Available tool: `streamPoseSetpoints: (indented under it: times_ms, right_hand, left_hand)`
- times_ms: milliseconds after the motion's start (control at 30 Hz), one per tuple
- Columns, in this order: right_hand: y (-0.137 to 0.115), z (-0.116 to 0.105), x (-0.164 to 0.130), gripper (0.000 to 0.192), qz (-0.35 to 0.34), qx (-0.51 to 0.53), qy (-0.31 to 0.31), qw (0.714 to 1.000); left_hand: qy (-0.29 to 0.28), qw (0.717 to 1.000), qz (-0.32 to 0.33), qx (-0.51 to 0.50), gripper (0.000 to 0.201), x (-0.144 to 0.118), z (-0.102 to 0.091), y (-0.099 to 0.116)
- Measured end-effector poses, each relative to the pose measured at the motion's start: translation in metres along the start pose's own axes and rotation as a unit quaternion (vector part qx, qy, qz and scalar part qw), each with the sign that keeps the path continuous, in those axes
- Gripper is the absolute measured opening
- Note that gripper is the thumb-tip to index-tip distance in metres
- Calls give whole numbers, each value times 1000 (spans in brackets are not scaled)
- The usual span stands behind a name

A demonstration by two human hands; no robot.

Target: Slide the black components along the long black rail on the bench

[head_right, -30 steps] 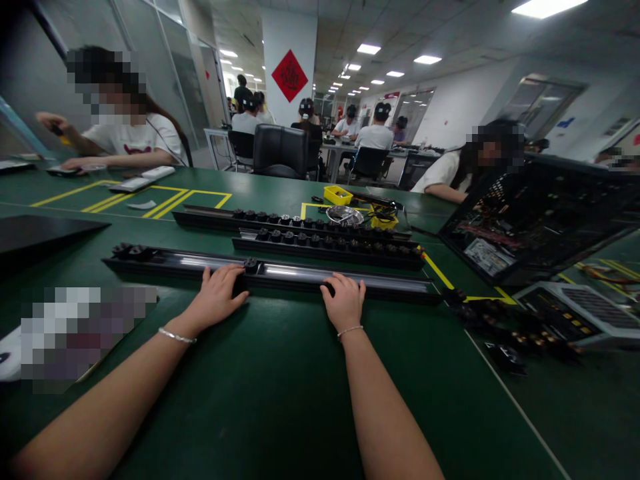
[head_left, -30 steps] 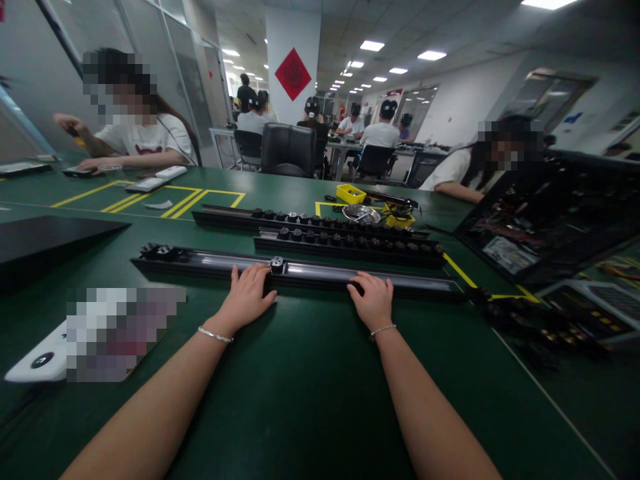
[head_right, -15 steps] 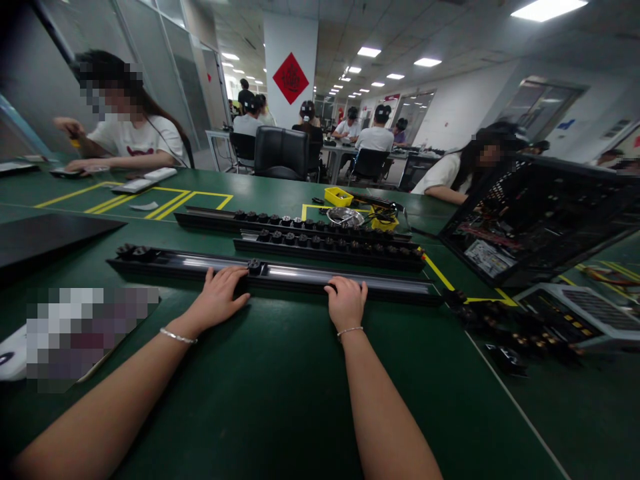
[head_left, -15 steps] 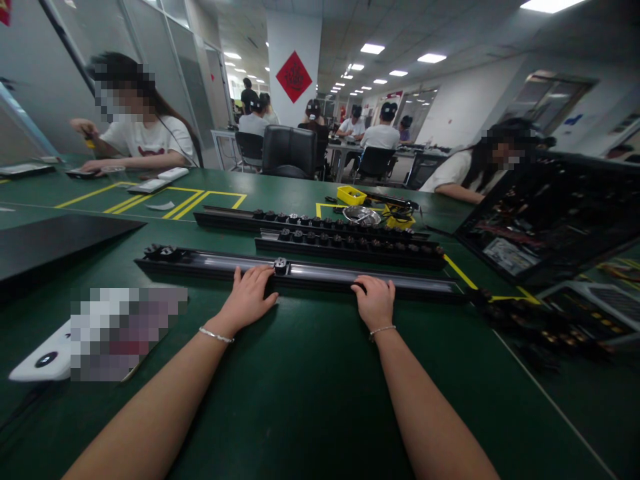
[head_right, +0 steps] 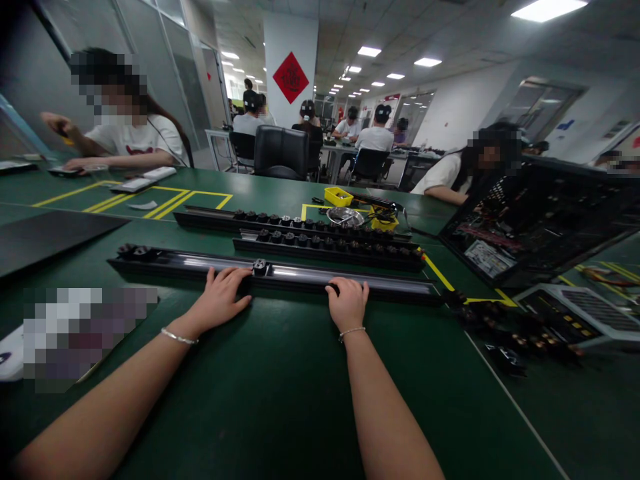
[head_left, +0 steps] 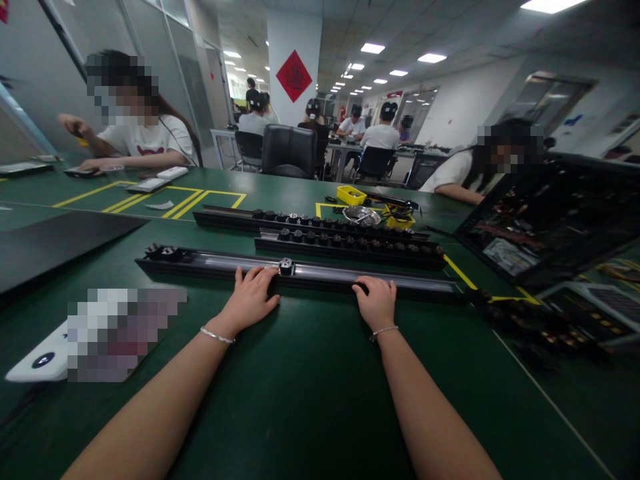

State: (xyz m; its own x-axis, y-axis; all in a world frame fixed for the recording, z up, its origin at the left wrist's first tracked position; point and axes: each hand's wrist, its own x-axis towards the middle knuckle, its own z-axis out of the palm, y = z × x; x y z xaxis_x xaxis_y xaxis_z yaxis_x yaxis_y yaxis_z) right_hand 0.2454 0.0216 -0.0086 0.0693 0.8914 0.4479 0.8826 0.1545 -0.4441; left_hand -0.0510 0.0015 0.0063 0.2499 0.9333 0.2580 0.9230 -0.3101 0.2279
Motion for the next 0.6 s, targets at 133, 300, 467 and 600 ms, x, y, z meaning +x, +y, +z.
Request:
streamPoseSetpoints:
  times_ms: [133,300,467,600]
  right_hand:
    - [-1,-1,0,23,1,-5,-3,1000]
    - [-5,-1,-2,23,-9,-21,-5,1000]
    - [-24,5,-7,32,-90,-22,-30,995]
    - [-53,14,-10,40,-163,-36,-72,983]
  left_hand:
    - [0,1000,0,-3,53,1,1,-2]
    - [-1,1000,0,-14,54,1,1,-3]
    - [-4,1000,-1,-11,56,2,-1,-1]
    - [-5,1000,-4,-1,58,4,-1,3]
